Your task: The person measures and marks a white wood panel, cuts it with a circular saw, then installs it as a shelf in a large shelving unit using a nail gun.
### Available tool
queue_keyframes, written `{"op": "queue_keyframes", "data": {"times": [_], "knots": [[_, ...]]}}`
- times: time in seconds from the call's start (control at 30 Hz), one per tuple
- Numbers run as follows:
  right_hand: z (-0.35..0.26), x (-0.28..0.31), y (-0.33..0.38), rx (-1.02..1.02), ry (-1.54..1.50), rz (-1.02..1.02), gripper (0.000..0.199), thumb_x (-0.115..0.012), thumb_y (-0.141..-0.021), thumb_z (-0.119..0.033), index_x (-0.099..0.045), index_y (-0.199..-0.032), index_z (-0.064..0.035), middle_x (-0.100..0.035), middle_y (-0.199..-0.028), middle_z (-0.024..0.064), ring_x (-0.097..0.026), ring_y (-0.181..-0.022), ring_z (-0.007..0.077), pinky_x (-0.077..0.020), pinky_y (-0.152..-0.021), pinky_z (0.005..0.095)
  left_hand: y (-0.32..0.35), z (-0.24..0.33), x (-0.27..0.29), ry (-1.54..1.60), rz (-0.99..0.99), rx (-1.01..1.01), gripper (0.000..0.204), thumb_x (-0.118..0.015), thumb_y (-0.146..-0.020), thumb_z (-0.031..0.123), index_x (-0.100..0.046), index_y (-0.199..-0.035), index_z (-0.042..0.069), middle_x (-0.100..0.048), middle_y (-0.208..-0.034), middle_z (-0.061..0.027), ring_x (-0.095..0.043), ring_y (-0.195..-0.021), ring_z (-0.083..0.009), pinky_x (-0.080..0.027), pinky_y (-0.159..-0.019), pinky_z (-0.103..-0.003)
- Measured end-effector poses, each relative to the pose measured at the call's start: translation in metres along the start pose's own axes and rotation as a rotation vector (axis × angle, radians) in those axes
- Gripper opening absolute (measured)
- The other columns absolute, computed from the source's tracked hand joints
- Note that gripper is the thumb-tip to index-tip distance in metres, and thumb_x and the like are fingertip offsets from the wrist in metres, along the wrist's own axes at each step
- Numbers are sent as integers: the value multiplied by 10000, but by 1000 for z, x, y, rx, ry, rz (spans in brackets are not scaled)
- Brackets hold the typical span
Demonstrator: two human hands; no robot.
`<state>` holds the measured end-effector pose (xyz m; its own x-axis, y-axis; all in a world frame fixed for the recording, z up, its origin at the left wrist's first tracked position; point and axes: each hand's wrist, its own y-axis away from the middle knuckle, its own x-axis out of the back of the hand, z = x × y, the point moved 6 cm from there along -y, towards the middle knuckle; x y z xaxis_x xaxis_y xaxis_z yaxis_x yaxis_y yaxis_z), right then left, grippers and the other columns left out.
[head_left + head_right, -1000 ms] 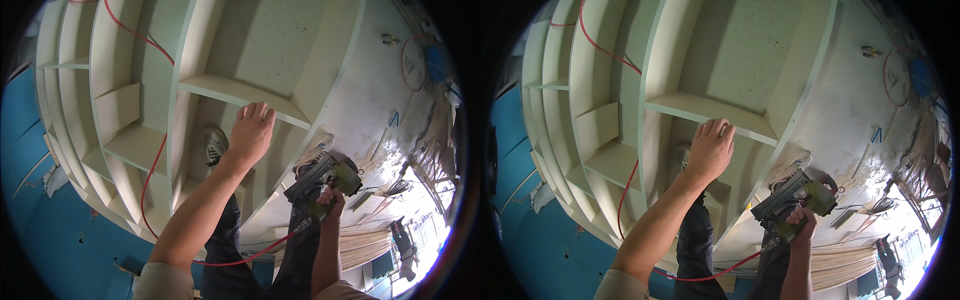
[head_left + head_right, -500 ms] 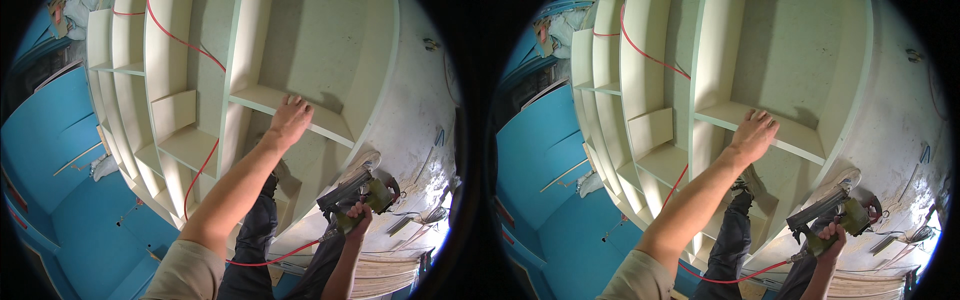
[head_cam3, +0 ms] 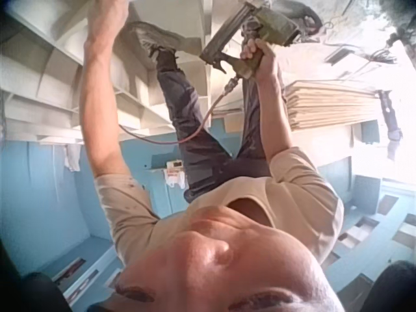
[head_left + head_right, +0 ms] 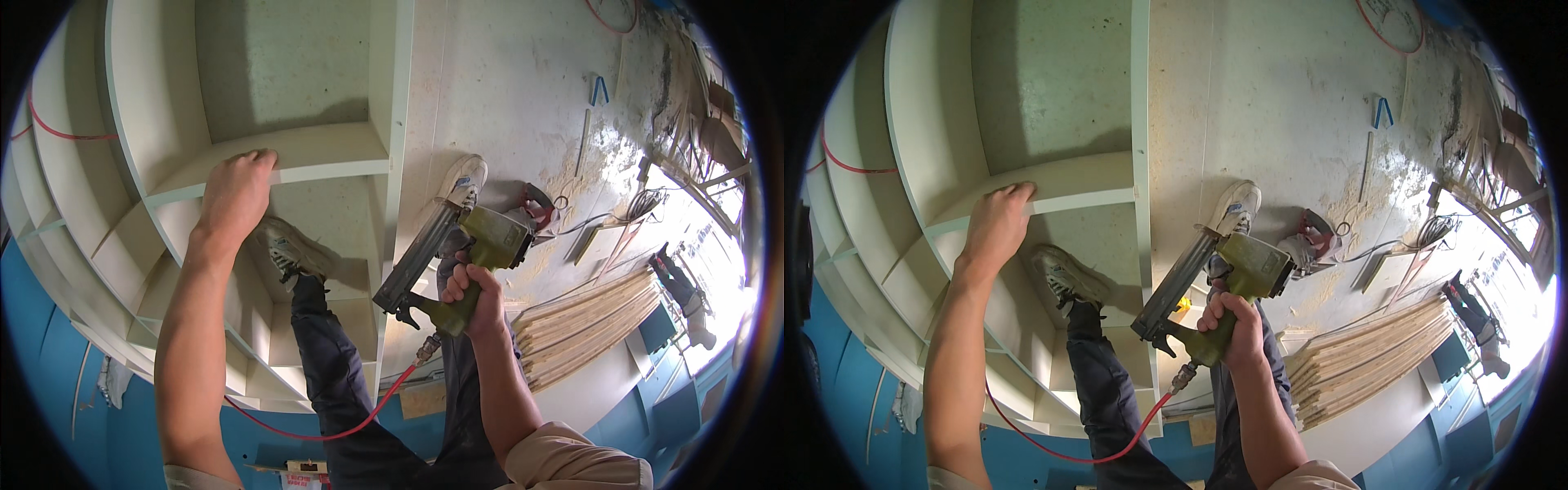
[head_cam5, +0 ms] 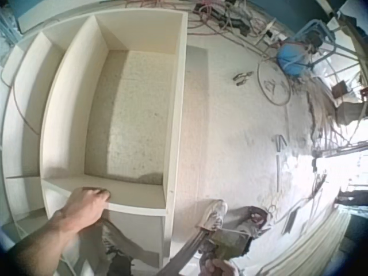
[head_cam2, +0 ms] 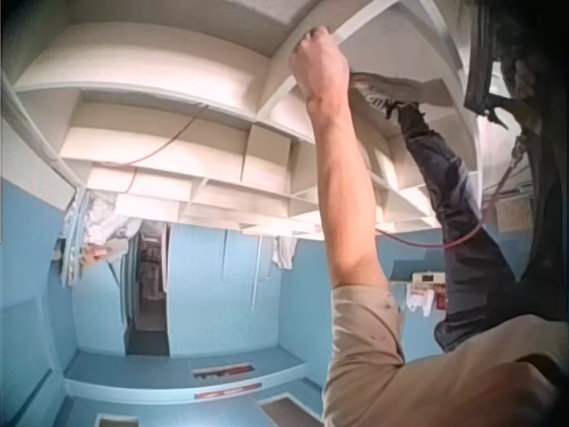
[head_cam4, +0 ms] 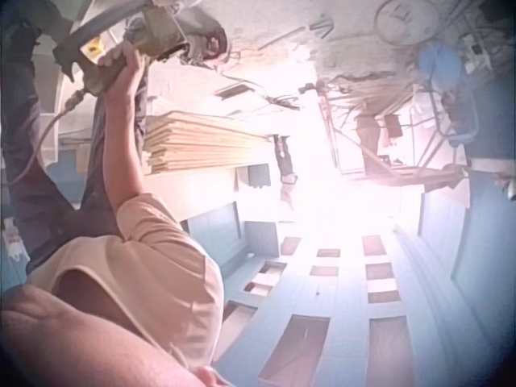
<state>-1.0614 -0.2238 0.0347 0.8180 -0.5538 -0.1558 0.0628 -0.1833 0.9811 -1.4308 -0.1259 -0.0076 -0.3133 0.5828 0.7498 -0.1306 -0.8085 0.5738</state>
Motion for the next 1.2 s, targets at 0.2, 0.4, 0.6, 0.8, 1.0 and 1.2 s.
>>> {"op": "queue_keyframes", "data": {"times": [0.2,0.4,0.6,0.8,1.0,1.2], "knots": [[-2,-7,4,-14,28,7,285,-507,-949,-161,-524,-1203,-34,-429,-730,17,-441,-621,155,-426,-639,338,1,2,0,-6,55,-1,287,-598,-811,-46,-645,-1087,16,-700,-1024,-172,-661,-958,-368,-546,-827,-442],[-5,-11,5,-15,77,43,298,-515,-931,-155,-505,-1200,-28,-426,-722,21,-450,-616,166,-417,-627,336,-11,3,-1,-15,7,25,333,-630,-773,-105,-641,-1093,-13,-689,-1073,-185,-657,-982,-381,-547,-840,-448],[-30,-40,20,-5,209,43,324,-517,-880,-122,-509,-1173,15,-435,-699,41,-454,-570,172,-428,-577,348,-11,-1,-9,-22,33,-18,367,-613,-771,-116,-638,-1121,-9,-689,-1075,-192,-656,-993,-380,-545,-859,-446],[-62,-63,34,48,448,-53,334,-545,-844,-111,-524,-1140,40,-587,-867,127,-560,-572,193,-494,-546,359,-12,6,-5,-55,27,-24,371,-591,-732,-141,-624,-1075,-1,-680,-1048,-185,-655,-972,-382,-547,-839,-460],[-85,-71,25,324,705,60,262,-614,-906,-105,-584,-1100,68,-603,-673,70,-581,-556,141,-475,-517,290,-11,9,-1,-55,44,-15,352,-577,-731,-149,-624,-1050,-9,-683,-1039,-185,-656,-959,-389,-549,-825,-466],[-96,-66,-7,110,525,-154,468,-565,-917,-143,-449,-1319,66,-611,-1251,241,-521,-544,149,-475,-511,325,-16,11,-2,-63,54,-26,340,-586,-742,-147,-634,-1052,-17,-686,-1051,-187,-659,-975,-379,-552,-834,-455]]}}
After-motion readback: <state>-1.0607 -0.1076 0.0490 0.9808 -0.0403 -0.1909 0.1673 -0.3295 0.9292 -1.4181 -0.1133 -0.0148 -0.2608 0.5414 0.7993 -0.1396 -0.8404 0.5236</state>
